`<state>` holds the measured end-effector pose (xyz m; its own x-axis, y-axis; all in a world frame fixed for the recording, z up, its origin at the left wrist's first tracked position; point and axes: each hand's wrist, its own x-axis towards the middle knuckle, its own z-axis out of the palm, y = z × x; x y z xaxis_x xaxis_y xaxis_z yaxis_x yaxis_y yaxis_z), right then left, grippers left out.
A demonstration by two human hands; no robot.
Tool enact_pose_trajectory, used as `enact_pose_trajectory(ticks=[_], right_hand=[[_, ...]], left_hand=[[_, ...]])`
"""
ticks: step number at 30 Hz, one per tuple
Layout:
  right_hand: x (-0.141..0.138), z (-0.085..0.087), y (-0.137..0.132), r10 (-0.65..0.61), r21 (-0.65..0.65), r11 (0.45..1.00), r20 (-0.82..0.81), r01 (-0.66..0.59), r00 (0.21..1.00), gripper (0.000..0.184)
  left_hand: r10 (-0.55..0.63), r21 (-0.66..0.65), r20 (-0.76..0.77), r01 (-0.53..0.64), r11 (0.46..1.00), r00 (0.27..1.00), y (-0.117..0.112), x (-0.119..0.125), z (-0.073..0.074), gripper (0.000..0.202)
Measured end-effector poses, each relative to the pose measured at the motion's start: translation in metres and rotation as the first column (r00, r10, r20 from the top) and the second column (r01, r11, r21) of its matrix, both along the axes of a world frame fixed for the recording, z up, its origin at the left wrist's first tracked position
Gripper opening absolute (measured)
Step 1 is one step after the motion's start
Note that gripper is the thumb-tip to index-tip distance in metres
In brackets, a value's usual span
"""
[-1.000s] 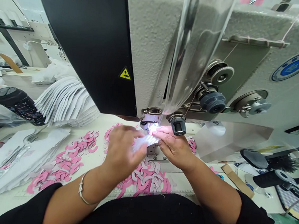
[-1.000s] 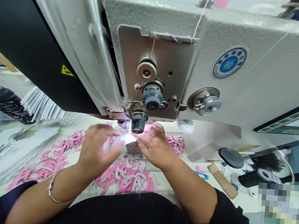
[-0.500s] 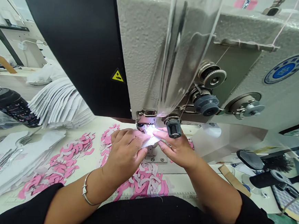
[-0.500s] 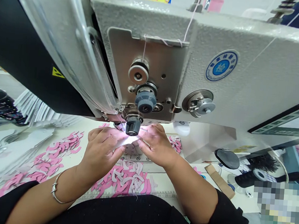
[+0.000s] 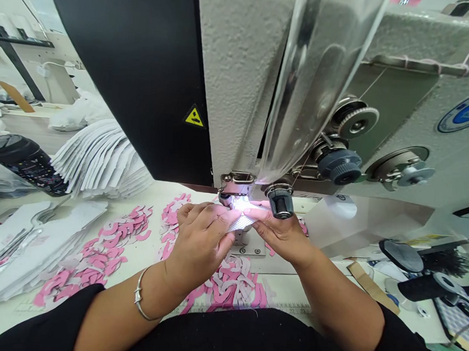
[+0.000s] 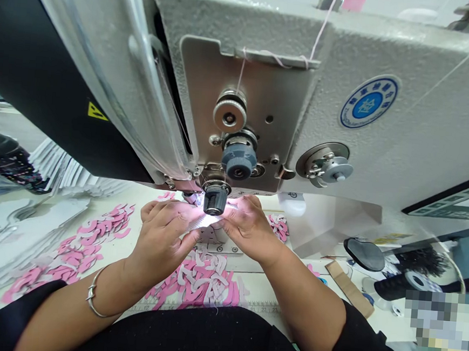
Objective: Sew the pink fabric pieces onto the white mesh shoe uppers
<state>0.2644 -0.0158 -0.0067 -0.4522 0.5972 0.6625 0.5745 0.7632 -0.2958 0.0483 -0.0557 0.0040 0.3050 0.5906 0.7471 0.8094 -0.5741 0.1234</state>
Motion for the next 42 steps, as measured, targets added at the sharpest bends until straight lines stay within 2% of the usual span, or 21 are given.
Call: enact_pose_trajectory(ticks=[3,7,9,12,16,18,22,26,29,33,36,42], right_hand=[[-0.001,-0.003,0.002,0.02,-0.094,0.995,-0.111,-0.03,0.994,0.019],[-0.002,-0.006,0.004,-0.057,-0.208,0.978,-0.213,0.011,0.975,0.022],[-0.002,-0.006,0.004,-0.046,-0.192,0.981,-0.213,0.005,0.976,0.019],[-0.001,-0.006,0.005,-0.003,-0.145,0.989,-0.197,-0.026,0.98,0.017],[-0.002,-0.007,0.005,0.01,-0.126,0.991,-0.19,-0.035,0.982,0.018],[-0.002,-0.009,0.005,0.01,-0.112,0.993,-0.19,-0.031,0.982,0.019],[-0.003,-0.009,0.006,0.0,-0.082,0.997,-0.197,-0.016,0.98,0.018],[-0.003,-0.007,0.006,-0.013,-0.042,0.999,-0.178,0.006,0.984,0.016],[-0.003,-0.007,0.007,0.01,-0.058,0.998,-0.182,-0.021,0.983,0.014],[-0.003,-0.007,0.008,0.011,-0.087,0.996,-0.184,-0.028,0.983,0.013],[-0.003,-0.007,0.007,0.005,-0.06,0.998,-0.191,-0.016,0.982,0.016],[-0.002,-0.004,0.004,0.049,0.004,0.999,-0.144,-0.049,0.988,0.025]], left_hand=[[0.008,-0.011,-0.014,-0.008,1.0,1.0,0.0,0.001,0.002,0.028],[0.002,-0.046,-0.01,-0.002,0.999,1.0,-0.002,0.003,0.01,0.019],[0.006,-0.054,-0.048,-0.008,0.999,0.999,-0.004,0.003,0.016,0.015],[0.019,-0.041,-0.187,-0.027,0.999,0.982,-0.003,0.002,0.027,0.01],[0.037,0.028,-0.393,-0.028,0.999,0.919,0.003,0.002,0.039,0.014],[0.049,0.074,-0.447,-0.018,0.997,0.893,0.007,0.002,0.042,0.015],[0.065,0.169,-0.411,0.006,0.986,0.909,0.014,0.001,0.036,0.014],[0.007,0.22,-0.307,0.064,0.973,0.952,0.019,-0.003,0.024,0.002],[-0.033,0.232,-0.319,0.112,0.966,0.947,0.021,-0.007,0.021,0.005],[-0.067,0.223,-0.363,0.157,0.962,0.929,0.021,-0.01,0.022,0.007],[-0.051,0.192,-0.372,0.13,0.973,0.927,0.019,-0.008,0.025,0.001],[-0.022,0.161,-0.368,0.087,0.983,0.93,0.012,-0.002,0.03,0.012]])
